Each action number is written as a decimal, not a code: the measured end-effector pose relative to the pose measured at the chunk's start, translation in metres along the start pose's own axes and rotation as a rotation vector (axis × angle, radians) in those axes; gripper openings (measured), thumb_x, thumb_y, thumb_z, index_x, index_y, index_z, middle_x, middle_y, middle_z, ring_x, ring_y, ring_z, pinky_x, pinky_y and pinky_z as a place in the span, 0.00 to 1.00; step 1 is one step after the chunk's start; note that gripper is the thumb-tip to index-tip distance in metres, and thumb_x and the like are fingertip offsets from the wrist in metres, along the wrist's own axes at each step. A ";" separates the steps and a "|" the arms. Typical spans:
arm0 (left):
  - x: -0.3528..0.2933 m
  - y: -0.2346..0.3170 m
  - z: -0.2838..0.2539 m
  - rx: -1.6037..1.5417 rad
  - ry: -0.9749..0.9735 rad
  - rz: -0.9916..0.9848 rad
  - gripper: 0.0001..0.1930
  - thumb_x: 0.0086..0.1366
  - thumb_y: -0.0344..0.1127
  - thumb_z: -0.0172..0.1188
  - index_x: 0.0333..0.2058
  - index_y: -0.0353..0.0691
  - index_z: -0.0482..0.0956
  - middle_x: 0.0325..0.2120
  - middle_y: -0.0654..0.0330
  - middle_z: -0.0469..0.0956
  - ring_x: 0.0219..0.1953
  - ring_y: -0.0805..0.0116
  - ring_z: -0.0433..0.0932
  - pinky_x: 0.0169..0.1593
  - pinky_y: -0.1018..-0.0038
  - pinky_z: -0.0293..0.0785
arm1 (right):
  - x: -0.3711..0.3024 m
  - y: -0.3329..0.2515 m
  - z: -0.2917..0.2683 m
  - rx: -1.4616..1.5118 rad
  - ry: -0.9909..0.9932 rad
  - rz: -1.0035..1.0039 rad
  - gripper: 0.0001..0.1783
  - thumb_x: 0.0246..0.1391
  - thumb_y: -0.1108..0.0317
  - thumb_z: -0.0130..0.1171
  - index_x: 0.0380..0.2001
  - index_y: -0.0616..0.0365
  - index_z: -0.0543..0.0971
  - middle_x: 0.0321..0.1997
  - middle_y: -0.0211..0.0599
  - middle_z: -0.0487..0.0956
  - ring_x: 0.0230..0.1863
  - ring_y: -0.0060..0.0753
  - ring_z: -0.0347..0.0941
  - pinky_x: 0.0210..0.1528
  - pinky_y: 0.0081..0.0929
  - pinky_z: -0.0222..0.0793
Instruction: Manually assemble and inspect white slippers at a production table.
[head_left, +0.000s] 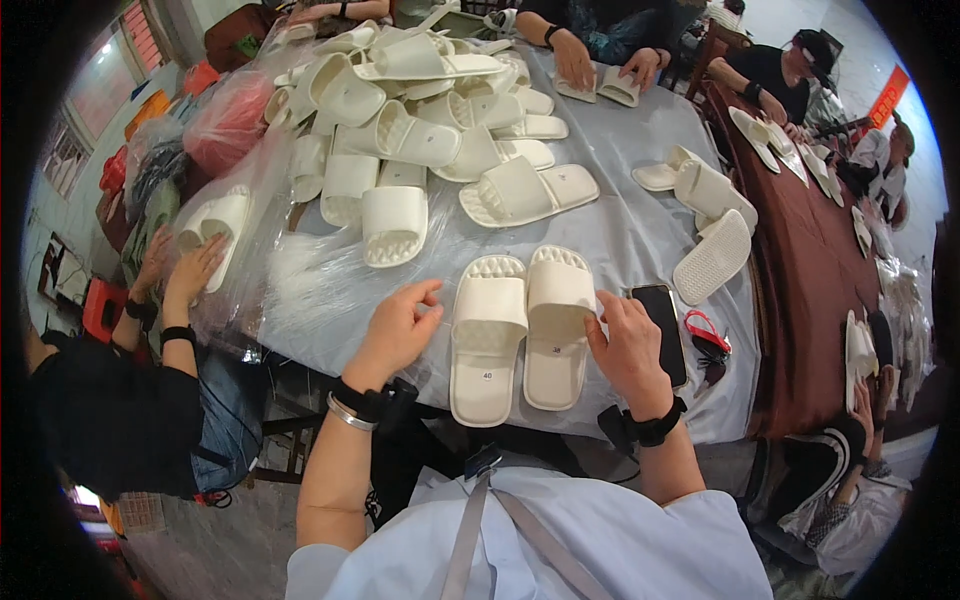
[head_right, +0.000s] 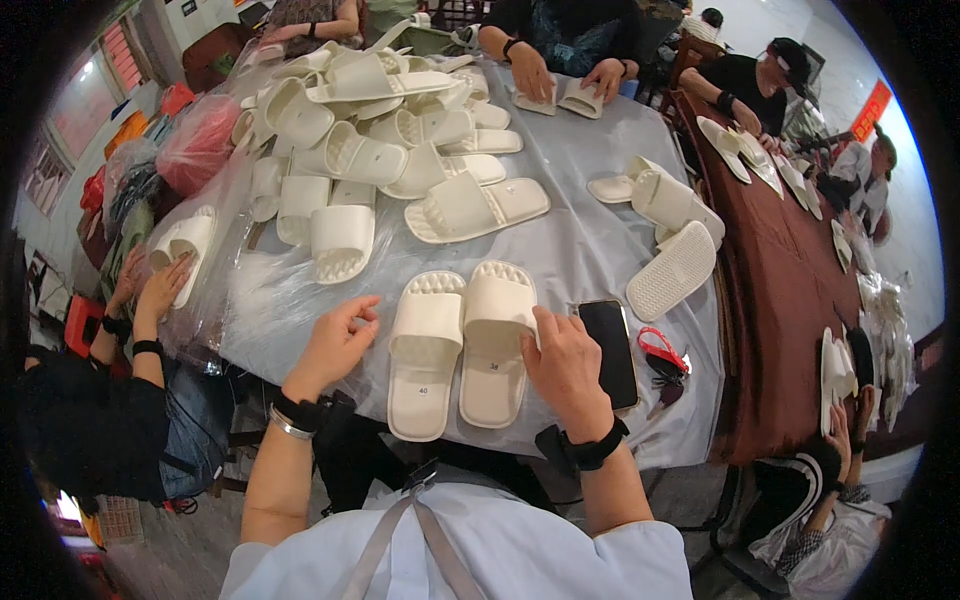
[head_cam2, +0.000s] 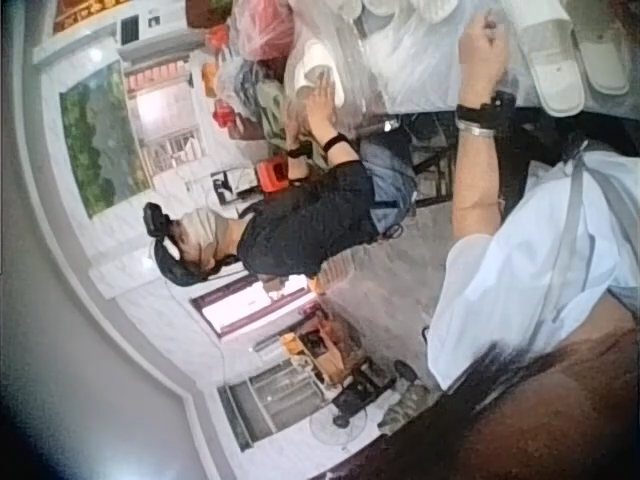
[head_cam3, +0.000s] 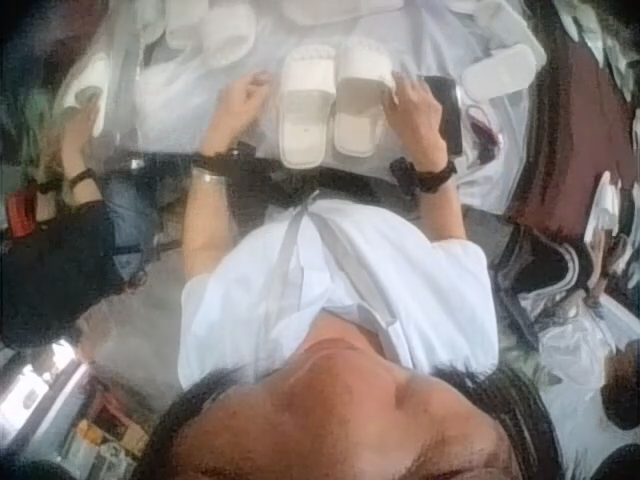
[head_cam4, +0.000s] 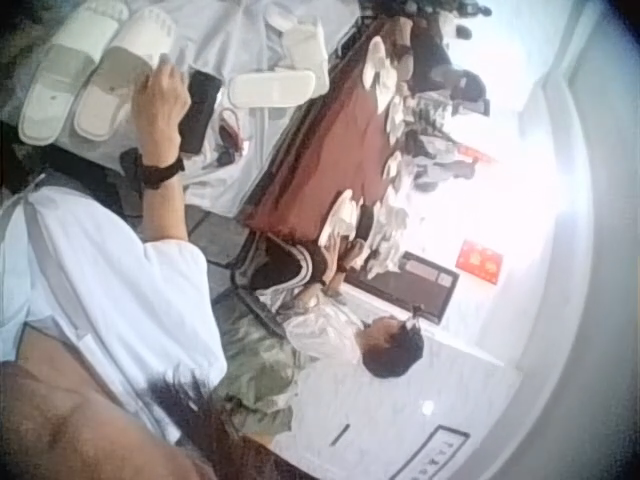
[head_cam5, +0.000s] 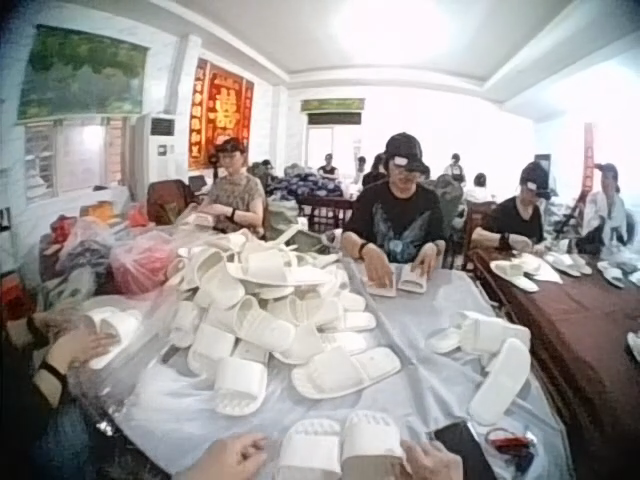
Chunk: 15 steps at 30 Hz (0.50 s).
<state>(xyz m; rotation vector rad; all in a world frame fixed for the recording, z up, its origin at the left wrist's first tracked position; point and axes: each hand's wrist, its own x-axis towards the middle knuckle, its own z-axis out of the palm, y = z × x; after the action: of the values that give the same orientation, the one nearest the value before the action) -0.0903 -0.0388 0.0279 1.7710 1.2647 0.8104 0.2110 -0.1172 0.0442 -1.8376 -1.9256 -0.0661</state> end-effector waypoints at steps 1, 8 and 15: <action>0.007 0.001 -0.005 0.103 -0.028 0.001 0.19 0.58 0.30 0.57 0.49 0.37 0.75 0.37 0.51 0.79 0.29 0.57 0.79 0.36 0.66 0.75 | 0.001 -0.002 -0.003 0.025 0.068 -0.072 0.16 0.48 0.68 0.60 0.41 0.58 0.75 0.29 0.43 0.76 0.34 0.46 0.74 0.34 0.40 0.72; 0.040 -0.015 0.006 0.665 -0.011 0.183 0.10 0.57 0.34 0.58 0.38 0.40 0.79 0.32 0.49 0.80 0.35 0.48 0.78 0.39 0.57 0.72 | -0.001 -0.027 0.008 0.241 0.104 -0.413 0.11 0.41 0.71 0.59 0.31 0.58 0.75 0.34 0.40 0.73 0.40 0.44 0.70 0.40 0.38 0.69; 0.052 -0.007 -0.016 0.485 0.136 0.254 0.08 0.59 0.35 0.59 0.28 0.36 0.74 0.22 0.52 0.76 0.25 0.53 0.75 0.31 0.62 0.69 | -0.010 -0.045 0.039 0.187 0.058 -0.575 0.13 0.45 0.64 0.59 0.36 0.56 0.76 0.45 0.42 0.72 0.50 0.44 0.67 0.51 0.39 0.64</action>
<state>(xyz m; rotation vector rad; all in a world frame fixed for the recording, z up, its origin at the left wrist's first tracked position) -0.0919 0.0157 0.0318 2.3335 1.4309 0.8222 0.1568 -0.1169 0.0190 -1.1096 -2.2703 -0.1189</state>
